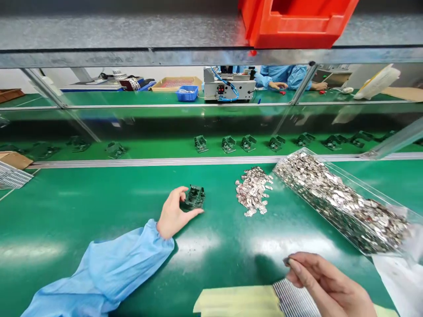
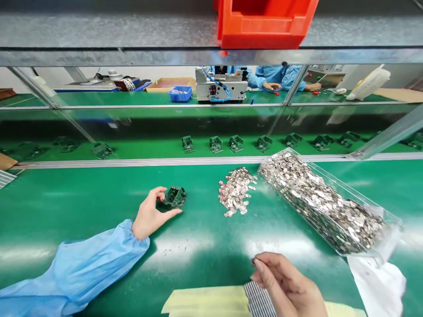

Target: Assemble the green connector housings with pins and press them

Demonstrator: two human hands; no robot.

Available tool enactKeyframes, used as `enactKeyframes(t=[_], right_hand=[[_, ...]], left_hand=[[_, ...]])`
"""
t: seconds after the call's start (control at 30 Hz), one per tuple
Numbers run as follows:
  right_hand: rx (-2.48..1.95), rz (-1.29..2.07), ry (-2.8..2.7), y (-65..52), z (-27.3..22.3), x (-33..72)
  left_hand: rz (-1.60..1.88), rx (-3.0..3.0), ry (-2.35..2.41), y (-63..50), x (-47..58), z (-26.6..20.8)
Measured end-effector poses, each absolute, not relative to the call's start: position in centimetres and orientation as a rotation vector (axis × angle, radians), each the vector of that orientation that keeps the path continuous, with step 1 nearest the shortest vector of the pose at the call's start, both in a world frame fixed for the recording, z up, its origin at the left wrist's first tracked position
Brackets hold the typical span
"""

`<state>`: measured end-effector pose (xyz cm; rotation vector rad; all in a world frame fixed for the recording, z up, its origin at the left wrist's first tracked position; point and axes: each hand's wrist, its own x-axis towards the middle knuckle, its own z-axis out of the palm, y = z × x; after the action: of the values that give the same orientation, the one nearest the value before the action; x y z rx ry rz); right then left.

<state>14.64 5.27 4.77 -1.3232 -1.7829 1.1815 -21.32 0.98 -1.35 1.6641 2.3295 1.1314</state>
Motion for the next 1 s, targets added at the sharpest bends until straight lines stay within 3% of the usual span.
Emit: enactKeyframes(t=[0.2, 0.3, 0.47, 0.57, 0.77, 1.0], right_hand=[[-1.332, 1.049, -1.597, 2.1, 6.0, 14.3], [-1.300, 1.149, -1.502, 0.9, 5.3, 13.6], [-1.225, 1.400, -1.327, -0.3, 3.5, 11.2], [-1.213, 1.324, -1.289, -0.8, 2.6, 10.4], [-1.225, 1.119, -1.334, -1.7, 1.3, 10.2], [-1.245, 1.107, -1.370, -2.1, 0.6, 10.1]], left_hand=[[0.857, 1.906, 1.977, 0.8, -20.7, -0.9], [0.749, 1.922, 1.792, 1.4, -20.6, -0.5], [1.148, 1.532, 1.402, 0.8, -15.3, -0.6], [1.291, 1.161, 1.139, -0.4, -10.4, -0.6], [1.300, 1.017, 0.900, -2.0, -5.7, -0.3], [1.252, 1.137, 0.858, -2.6, -5.9, -1.1]])
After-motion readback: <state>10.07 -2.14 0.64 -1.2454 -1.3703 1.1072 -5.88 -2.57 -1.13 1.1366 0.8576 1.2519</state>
